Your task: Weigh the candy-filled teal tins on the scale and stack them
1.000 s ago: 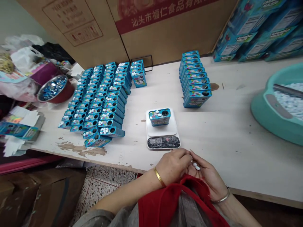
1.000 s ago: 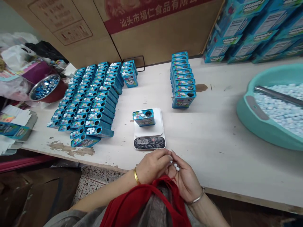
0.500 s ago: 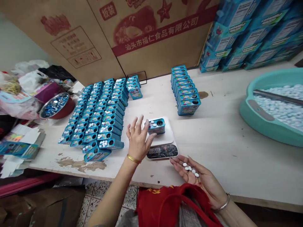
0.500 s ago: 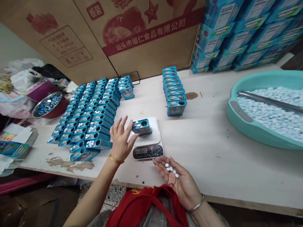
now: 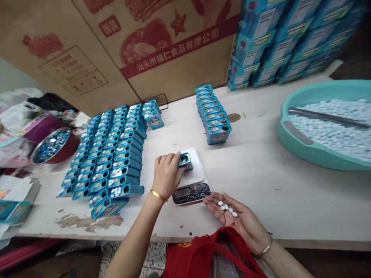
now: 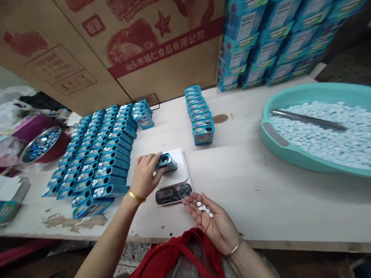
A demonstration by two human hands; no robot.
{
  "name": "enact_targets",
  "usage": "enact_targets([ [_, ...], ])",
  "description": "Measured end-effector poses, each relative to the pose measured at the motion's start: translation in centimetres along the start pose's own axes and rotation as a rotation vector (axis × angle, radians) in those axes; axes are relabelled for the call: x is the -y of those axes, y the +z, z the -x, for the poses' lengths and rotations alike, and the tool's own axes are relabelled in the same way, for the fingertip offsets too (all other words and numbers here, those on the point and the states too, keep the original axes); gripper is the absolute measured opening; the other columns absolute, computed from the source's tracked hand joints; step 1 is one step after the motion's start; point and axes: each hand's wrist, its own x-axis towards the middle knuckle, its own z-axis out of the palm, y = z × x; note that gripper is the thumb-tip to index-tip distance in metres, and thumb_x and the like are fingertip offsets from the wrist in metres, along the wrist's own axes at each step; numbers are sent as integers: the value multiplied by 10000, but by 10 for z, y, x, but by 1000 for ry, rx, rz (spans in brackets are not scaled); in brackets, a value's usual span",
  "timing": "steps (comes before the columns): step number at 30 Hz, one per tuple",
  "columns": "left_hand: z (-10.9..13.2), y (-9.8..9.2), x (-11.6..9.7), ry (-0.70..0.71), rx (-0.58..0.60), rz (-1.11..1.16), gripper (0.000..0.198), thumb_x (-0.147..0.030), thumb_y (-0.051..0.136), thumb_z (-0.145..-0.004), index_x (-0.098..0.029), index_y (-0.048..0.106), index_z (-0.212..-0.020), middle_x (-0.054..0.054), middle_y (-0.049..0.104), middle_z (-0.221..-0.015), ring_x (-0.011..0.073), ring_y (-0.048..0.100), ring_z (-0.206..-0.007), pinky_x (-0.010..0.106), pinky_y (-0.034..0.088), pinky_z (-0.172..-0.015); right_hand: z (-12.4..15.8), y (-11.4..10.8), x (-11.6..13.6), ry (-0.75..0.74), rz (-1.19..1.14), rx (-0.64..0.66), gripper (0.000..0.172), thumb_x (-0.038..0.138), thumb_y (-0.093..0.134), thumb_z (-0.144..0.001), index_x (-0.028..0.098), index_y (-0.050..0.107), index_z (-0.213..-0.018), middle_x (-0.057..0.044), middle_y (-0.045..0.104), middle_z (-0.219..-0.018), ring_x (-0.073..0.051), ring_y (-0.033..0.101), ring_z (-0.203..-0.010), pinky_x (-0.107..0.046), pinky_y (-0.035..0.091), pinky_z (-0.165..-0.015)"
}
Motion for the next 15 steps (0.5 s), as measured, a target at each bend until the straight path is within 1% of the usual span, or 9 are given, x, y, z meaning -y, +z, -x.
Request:
enact_targets([
  [2, -14, -3, -4, 49, 8, 51, 365, -327, 505, -861, -138, 511, -1173, 107, 609, -1029, 242, 528, -903, 373, 400, -781, -4, 0, 2, -2, -13, 13, 176, 196, 565, -836, 70, 683, -872, -150, 722, -922, -218, 671, -945, -293, 526, -874],
  [4, -35, -2, -16, 109, -38, 95, 359, -311, 516, -851, -141, 511, -1167, 98, 599, -1010, 234, 511, -878, 357, 391, -753, -8, 0, 6, -6, -21, 27, 173, 200, 573, -833, 70, 683, -863, -139, 726, -883, -210, 682, -903, -280, 534, -845],
  [6, -61, 5, -32, 174, -74, 131, 367, -318, 522, -848, -154, 506, -1176, 91, 589, -1024, 229, 505, -887, 353, 379, -753, -10, -1, 11, -27, -22, 23, 167, 200, 588, -823, 66, 681, -861, -137, 726, -853, -204, 692, -854, -264, 546, -791],
  [9, -98, 27, -55, 257, -67, 127, 356, -354, 532, -845, -183, 523, -1157, 82, 581, -1027, 227, 506, -903, 360, 358, -752, -12, -4, 19, -80, -38, -5, 140, 176, 614, -801, 64, 679, -853, -135, 724, -809, -191, 698, -770, -248, 556, -716],
  [11, -115, 45, -64, 287, -49, 95, 359, -372, 551, -834, -197, 535, -1147, 80, 581, -1019, 235, 503, -914, 370, 347, -754, -12, -7, 25, -104, -59, -25, 126, 166, 633, -786, 66, 678, -848, -130, 723, -791, -181, 696, -732, -243, 559, -688],
  [13, -123, 62, -67, 293, -47, 70, 376, -368, 561, -831, -203, 531, -1168, 81, 579, -1031, 240, 499, -928, 373, 342, -759, -13, -11, 30, -118, -77, -39, 133, 163, 656, -768, 67, 679, -857, -126, 723, -790, -179, 695, -727, -244, 562, -673],
  [15, -126, 74, -64, 281, -80, 66, 421, -383, 564, -829, -217, 509, -1212, 88, 564, -1098, 247, 492, -967, 379, 342, -785, -15, -15, 35, -119, -89, -43, 156, 161, 685, -743, 70, 683, -870, -120, 724, -796, -182, 695, -741, -244, 566, -672],
])
